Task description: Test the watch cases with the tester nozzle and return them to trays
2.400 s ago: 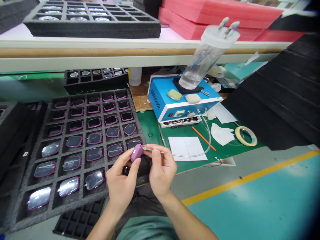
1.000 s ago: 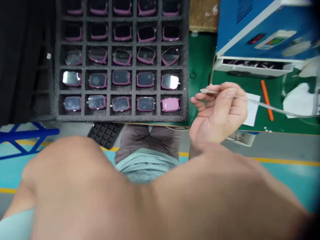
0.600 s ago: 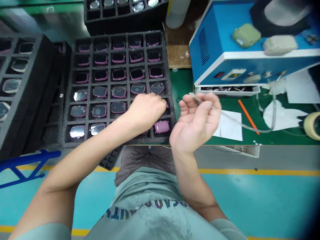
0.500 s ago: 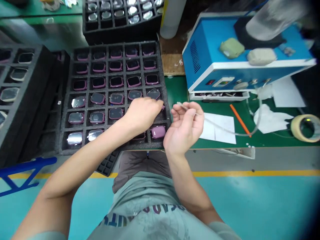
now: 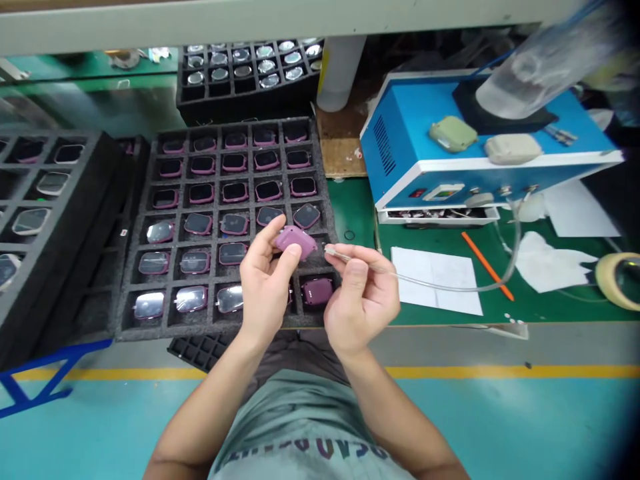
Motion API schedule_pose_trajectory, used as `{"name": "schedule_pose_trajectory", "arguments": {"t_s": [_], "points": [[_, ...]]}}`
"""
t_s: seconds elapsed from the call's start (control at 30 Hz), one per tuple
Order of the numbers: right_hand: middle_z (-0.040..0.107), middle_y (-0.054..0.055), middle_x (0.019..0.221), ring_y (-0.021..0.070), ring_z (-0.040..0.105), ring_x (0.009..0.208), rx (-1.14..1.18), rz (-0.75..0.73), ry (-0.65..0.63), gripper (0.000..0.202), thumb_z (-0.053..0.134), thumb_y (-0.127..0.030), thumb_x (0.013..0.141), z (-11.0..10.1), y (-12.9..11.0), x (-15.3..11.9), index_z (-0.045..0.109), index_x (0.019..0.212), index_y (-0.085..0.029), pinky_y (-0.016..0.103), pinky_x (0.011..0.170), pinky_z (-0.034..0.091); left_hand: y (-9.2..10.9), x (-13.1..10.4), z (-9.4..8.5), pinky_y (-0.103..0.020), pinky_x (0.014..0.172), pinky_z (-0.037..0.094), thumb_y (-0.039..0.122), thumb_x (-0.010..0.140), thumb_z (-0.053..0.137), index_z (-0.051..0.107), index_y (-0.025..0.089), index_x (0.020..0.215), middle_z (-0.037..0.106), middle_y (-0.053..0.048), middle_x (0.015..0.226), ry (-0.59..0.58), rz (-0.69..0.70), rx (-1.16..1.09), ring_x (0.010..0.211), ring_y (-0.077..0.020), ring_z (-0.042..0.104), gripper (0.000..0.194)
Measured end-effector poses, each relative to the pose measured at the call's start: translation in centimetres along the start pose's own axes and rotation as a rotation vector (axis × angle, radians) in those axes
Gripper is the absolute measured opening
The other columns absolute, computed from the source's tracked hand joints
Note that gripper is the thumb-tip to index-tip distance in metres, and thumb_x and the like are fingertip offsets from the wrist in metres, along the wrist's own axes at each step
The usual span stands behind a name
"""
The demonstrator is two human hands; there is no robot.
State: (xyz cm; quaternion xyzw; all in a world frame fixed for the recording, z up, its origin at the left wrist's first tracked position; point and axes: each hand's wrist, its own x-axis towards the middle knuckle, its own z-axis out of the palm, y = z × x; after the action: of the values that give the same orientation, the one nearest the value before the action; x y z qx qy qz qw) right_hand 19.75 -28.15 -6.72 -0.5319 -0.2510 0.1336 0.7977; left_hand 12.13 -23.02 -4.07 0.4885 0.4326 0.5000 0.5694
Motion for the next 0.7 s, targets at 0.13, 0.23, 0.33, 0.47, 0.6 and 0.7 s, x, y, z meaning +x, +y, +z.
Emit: {"name": "schedule_pose_trajectory", "arguments": {"t_s": [0.13, 0.23, 0.33, 0.47, 0.6, 0.7], "points": [[0.077, 0.003, 0.102, 0.0177, 0.079, 0.093, -0.001, -0.030, -0.027, 0.013, 0.062, -0.030, 0.104, 0.0, 0.2, -0.1, 0.071, 0.110, -0.024, 0.037, 0.086, 0.069, -0.4, -0.3, 0.1, -0.026, 0.079, 0.064, 0.029, 0.085, 0.082, 0.071, 0.018, 0.110, 0.081, -0.007, 0.107, 0.026, 0.003, -0.068, 0.093, -0.0177, 0.077, 0.030], [0.078, 0.004, 0.104, 0.0175, 0.080, 0.096, -0.015, -0.061, -0.041, 0.014, 0.062, -0.027, 0.104, 0.0, 0.3, 0.0, 0.073, 0.111, -0.023, 0.034, 0.084, 0.070, -0.6, -0.5, 0.1, -0.027, 0.078, 0.066, 0.027, 0.082, 0.087, 0.068, 0.018, 0.099, 0.082, -0.004, 0.093, 0.028, -0.029, -0.131, 0.083, -0.0166, 0.079, 0.027], [0.079, 0.004, 0.105, 0.0166, 0.080, 0.097, -0.010, -0.086, -0.037, 0.015, 0.062, -0.024, 0.103, -0.1, 0.5, 0.1, 0.074, 0.112, -0.024, 0.033, 0.085, 0.070, -0.8, -0.8, 0.1, -0.024, 0.076, 0.066, 0.025, 0.080, 0.088, 0.069, 0.018, 0.097, 0.082, -0.003, 0.091, 0.027, -0.025, -0.130, 0.079, -0.0160, 0.080, 0.026], [0.080, 0.003, 0.105, 0.0164, 0.080, 0.095, -0.021, -0.091, -0.037, 0.015, 0.063, -0.023, 0.103, -0.1, 0.6, 0.2, 0.075, 0.112, -0.024, 0.033, 0.085, 0.070, -1.0, -1.0, 0.1, -0.024, 0.077, 0.066, 0.021, 0.079, 0.088, 0.071, 0.019, 0.096, 0.083, -0.003, 0.093, 0.048, 0.030, -0.119, 0.083, -0.0164, 0.081, 0.024], [0.080, 0.002, 0.105, 0.0157, 0.080, 0.095, -0.019, -0.092, -0.032, 0.015, 0.065, -0.022, 0.102, -0.1, 0.6, 0.2, 0.077, 0.112, -0.025, 0.031, 0.085, 0.070, -1.0, -1.1, 0.1, -0.023, 0.077, 0.067, 0.018, 0.079, 0.088, 0.072, 0.018, 0.095, 0.083, -0.003, 0.091, 0.046, 0.049, -0.123, 0.082, -0.0156, 0.081, 0.023], [0.080, 0.002, 0.104, 0.0154, 0.080, 0.094, -0.033, -0.083, -0.031, 0.015, 0.065, -0.023, 0.103, -0.1, 0.7, 0.3, 0.077, 0.111, -0.024, 0.031, 0.085, 0.069, -1.0, -1.1, 0.2, -0.022, 0.077, 0.066, 0.017, 0.078, 0.089, 0.072, 0.018, 0.095, 0.083, -0.003, 0.091, 0.045, 0.055, -0.123, 0.082, -0.0152, 0.081, 0.024]]}}
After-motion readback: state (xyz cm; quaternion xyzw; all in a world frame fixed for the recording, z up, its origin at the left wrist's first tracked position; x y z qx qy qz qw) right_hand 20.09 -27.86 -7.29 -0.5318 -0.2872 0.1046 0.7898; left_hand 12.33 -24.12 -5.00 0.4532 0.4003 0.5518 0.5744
